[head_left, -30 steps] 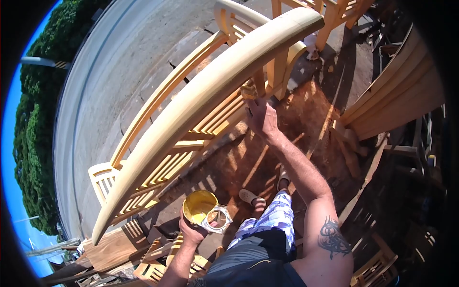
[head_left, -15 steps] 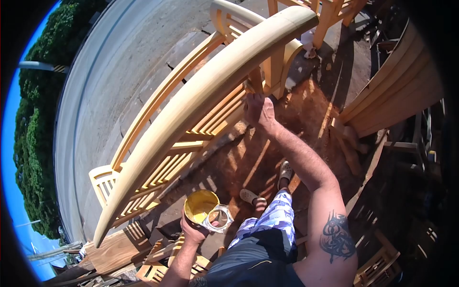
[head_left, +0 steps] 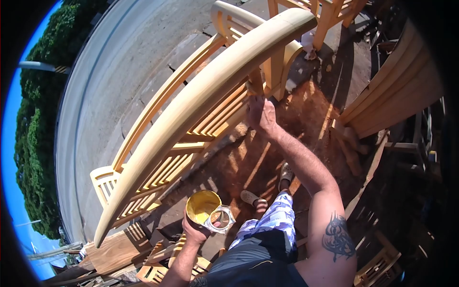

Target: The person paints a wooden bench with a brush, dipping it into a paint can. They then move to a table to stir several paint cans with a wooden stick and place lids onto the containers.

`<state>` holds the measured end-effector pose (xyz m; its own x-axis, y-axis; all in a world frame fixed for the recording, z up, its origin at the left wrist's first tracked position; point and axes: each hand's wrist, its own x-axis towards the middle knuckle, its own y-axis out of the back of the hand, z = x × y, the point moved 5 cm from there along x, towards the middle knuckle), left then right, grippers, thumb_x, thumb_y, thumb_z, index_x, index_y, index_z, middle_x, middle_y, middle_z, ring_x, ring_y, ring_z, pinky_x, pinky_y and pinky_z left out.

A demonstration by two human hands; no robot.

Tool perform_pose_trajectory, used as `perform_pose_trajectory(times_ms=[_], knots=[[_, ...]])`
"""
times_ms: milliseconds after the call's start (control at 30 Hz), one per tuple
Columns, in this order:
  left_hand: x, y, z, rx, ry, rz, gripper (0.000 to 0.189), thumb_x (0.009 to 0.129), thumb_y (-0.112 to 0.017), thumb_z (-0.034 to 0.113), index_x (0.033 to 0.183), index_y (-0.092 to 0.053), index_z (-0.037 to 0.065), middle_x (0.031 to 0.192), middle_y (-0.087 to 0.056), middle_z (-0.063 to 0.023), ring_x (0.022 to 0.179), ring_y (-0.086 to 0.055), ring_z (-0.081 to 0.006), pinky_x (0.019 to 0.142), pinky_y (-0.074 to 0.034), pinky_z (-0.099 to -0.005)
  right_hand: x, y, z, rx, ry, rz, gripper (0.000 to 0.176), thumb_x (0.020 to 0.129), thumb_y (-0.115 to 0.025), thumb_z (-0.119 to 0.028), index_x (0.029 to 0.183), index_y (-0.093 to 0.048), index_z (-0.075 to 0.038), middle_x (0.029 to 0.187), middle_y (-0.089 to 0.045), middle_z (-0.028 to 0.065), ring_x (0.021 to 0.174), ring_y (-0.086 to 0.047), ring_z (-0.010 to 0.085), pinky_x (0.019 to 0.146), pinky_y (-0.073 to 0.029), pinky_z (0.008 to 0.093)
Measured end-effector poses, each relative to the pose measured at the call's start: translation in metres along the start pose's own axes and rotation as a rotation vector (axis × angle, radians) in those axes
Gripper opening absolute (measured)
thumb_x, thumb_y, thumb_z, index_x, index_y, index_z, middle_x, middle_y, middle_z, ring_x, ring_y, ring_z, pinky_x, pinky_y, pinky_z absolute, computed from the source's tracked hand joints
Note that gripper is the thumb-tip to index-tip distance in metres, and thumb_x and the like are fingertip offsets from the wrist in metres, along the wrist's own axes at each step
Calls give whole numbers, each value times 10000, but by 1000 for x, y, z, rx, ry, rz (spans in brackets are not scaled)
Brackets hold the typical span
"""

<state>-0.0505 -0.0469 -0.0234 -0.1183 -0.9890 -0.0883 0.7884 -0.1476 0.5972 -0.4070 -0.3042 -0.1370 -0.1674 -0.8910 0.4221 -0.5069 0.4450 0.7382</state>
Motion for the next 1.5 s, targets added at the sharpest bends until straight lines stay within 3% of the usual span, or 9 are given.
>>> perform_pose_trajectory(times_ms=[167,467,667,767,967,1167,1333,1433,1500], knots=[[-1,1,6,8,4,7,1137,620,-1056,410,1493,-465,-17,1273,-718,-186,1137,-734,-302,995,-588,-420,-4,25,-28,81,-73,22,177,883,-681,-132,1003,-624,-15,971,-655,212,907,-686,388,730,-580,502],[-2,-3,4,-27,22,-4,1128,623,-1059,370,1496,-458,-16,1276,-720,-182,1141,-733,-291,1001,-587,-419,13,-17,-21,2,-61,-84,253,861,-688,-103,1092,-621,-24,1049,-657,213,946,-703,386,758,-613,495],[-2,-3,7,2,2,-1,1124,627,-1058,377,1493,-461,-20,1265,-723,-185,1126,-738,-293,989,-593,-417,19,-15,-13,-2,-233,-62,243,884,-682,-115,1106,-627,-33,1063,-667,200,910,-728,382,766,-610,512],[-1,-3,7,-30,8,1,1120,633,-1054,394,1490,-464,-20,1267,-723,-184,1127,-738,-292,989,-592,-417,20,-13,-26,-29,-217,-184,237,907,-676,-133,1120,-629,-40,1066,-666,195,913,-726,382,761,-609,514],[-3,-2,6,-60,26,12,1123,632,-1055,405,1488,-464,-17,1281,-716,-182,1146,-729,-285,997,-587,-414,11,8,-26,71,-198,2,232,910,-686,-139,1112,-641,-35,1015,-670,195,895,-736,403,749,-598,515],[-7,-4,-8,-62,21,-5,1142,625,-1053,437,1487,-457,-16,1276,-713,-186,1148,-730,-291,988,-592,-415,-20,-6,-45,323,11,-71,212,916,-688,-137,1104,-665,-42,971,-686,192,871,-721,416,737,-586,518],[-9,-2,-3,-40,43,-4,1151,617,-1058,432,1490,-456,-16,1283,-708,-183,1150,-726,-287,993,-590,-414,-5,5,-17,208,-221,68,356,909,-724,-133,1245,-645,-49,1024,-703,227,836,-717,436,725,-586,534],[-6,-1,-3,-17,32,0,1150,620,-1058,426,1492,-454,-17,1287,-706,-184,1152,-724,-286,999,-588,-413,-14,-5,-16,311,-131,34,343,924,-735,-156,1248,-661,-69,1025,-718,202,862,-708,463,709,-577,524],[-8,-3,-4,-44,35,-2,1149,622,-1057,424,1494,-453,-17,1293,-705,-186,1155,-724,-286,1004,-586,-414,-33,-7,-24,470,-120,-62,367,916,-741,-145,1269,-687,-62,999,-722,213,831,-735,403,732,-592,457]])
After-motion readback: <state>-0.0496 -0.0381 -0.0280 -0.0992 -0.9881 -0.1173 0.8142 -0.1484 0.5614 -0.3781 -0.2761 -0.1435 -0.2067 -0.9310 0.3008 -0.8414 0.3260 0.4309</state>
